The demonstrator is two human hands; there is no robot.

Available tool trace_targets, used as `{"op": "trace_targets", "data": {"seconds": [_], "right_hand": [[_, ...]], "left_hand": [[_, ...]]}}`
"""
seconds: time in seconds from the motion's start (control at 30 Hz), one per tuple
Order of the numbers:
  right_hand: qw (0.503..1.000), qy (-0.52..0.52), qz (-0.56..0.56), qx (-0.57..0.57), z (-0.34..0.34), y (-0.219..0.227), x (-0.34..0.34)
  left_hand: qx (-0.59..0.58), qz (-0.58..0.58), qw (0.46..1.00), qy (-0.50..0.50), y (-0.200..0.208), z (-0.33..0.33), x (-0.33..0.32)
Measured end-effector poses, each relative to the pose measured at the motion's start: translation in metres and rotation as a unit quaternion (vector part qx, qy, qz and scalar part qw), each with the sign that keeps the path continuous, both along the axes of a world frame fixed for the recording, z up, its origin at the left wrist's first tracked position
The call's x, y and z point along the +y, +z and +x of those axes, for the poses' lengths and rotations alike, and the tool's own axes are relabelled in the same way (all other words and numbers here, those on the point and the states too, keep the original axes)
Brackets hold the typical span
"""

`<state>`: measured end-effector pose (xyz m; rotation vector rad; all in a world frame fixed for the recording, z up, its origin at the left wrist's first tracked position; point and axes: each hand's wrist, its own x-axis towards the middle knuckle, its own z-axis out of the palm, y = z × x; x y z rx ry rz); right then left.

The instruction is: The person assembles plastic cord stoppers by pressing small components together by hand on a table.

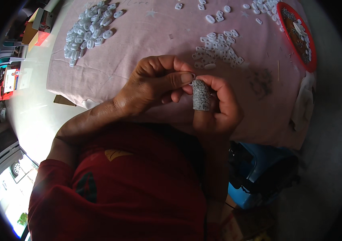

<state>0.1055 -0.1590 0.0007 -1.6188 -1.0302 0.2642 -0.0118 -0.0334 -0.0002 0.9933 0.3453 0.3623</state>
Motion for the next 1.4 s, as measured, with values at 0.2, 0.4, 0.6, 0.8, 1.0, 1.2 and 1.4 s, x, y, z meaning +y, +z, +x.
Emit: {"op": "trace_targets", "data": {"seconds": [0.2, 0.4, 0.6, 0.8, 1.0, 1.2, 1.4], "right_hand": [[0.996, 0.018, -0.022, 0.085, 0.007, 0.019, -0.002], [0.998, 0.018, -0.046, -0.028, 0.009, 0.015, 0.002], [0.995, 0.046, -0.079, -0.037, 0.008, 0.015, 0.000], [0.994, 0.056, -0.075, -0.050, 0.002, 0.019, 0.004], [0.984, 0.141, -0.097, 0.048, 0.019, 0.045, 0.017], [0.912, 0.168, -0.123, -0.353, 0.034, 0.030, 0.102], [0.858, 0.189, -0.208, -0.429, 0.029, 0.021, 0.124]], "left_hand": [[0.034, -0.016, 0.999, -0.020, 0.004, -0.003, 0.007], [0.030, -0.014, 0.999, -0.030, 0.004, -0.002, 0.008], [0.021, -0.017, 0.999, -0.031, 0.001, -0.003, 0.007], [0.023, -0.018, 0.999, -0.032, 0.000, -0.005, 0.007], [0.040, -0.024, 0.998, -0.031, 0.005, -0.021, 0.012], [0.044, -0.042, 0.997, -0.055, 0.010, -0.031, 0.015], [0.017, -0.091, 0.993, -0.078, 0.006, -0.033, 0.023]]}}
